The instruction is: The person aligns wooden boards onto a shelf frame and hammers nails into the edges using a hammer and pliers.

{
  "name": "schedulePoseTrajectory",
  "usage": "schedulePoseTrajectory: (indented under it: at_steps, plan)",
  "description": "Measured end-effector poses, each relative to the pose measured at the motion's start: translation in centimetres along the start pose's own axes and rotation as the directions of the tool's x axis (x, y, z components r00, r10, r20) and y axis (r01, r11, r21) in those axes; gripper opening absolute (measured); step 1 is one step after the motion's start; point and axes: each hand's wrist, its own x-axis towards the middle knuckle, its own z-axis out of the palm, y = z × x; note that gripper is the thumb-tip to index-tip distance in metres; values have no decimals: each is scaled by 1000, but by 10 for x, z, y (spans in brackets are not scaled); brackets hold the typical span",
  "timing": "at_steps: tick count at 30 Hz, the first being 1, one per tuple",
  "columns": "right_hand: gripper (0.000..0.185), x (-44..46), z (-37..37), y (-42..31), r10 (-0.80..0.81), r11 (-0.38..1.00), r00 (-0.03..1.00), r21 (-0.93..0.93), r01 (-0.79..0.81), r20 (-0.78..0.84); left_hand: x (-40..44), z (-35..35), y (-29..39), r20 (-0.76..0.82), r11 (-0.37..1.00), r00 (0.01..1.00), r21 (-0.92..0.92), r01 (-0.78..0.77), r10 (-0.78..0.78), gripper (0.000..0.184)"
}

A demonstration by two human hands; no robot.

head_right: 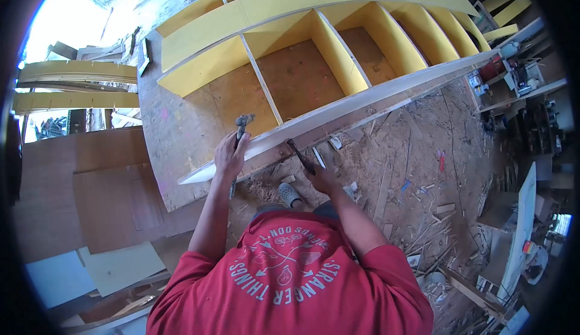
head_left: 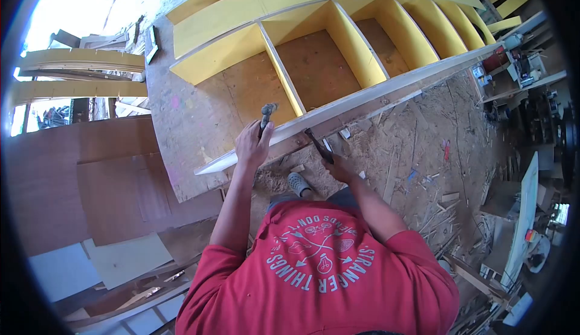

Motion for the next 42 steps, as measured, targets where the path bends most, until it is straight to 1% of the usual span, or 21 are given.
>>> schedulePoseTrajectory:
  at_steps: [3, 6, 9, 12, 15, 18, 21, 24, 27, 30, 33, 36, 39, 42]
  plan:
    - [48, -4, 11, -4, -4, 956, 1000, 294, 2, 7, 2, 1, -2, 26, 998, 998, 27, 61, -62, 48]
    - [46, -1, 15, -1, 53, 936, 996, 344, -72, 66, 1, 2, -1, -9, 998, 998, -17, 62, -62, 48]
    - [44, 2, 19, 4, -88, 925, 995, 366, 102, -54, 2, 3, 3, -33, 993, 997, -92, 70, -73, 47]
    - [42, 1, 7, -2, -11, 909, 997, 415, -22, 77, 4, 2, 5, 2, 986, 991, -109, 130, -130, 48]
    - [45, -1, -7, -8, 54, 901, 993, 423, -94, 105, 6, 2, 8, 12, 981, 986, -95, 169, -168, 48]
    - [52, 7, -8, 1, -18, 944, 997, 329, -9, 78, 7, 3, 9, 8, 983, 987, -89, 161, -160, 49]
    - [55, 10, 0, 9, -95, 960, 995, 268, 85, 25, 8, 4, 7, 8, 985, 989, -88, 151, -151, 49]
    - [53, 8, 6, 5, -117, 965, 993, 236, 114, 1, 8, 5, 6, 11, 985, 987, -69, 159, -159, 50]
    - [49, 1, 2, -6, -64, 967, 998, 248, 58, 15, 8, 3, 9, 12, 984, 987, -76, 159, -159, 50]
    - [46, 0, 1, -13, -1, 899, 994, 436, -49, 113, 7, 2, 11, 11, 987, 989, -54, 150, -150, 49]
    - [42, -7, 3, -21, 40, 806, 994, 585, -92, 102, 7, 3, 8, -5, 988, 990, -53, 142, -142, 49]
    - [44, -2, 2, -19, -3, 913, 997, 406, -31, 82, 7, 2, 8, -14, 992, 994, -60, 110, -111, 49]
    - [43, -4, 1, -20, 33, 899, 998, 434, -56, 61, 7, 0, 10, -11, 991, 992, -57, 123, -124, 49]
    - [38, 4, -1, -11, 47, 921, 994, 381, -82, 100, 6, 0, 10, -17, 992, 994, -56, 109, -110, 48]
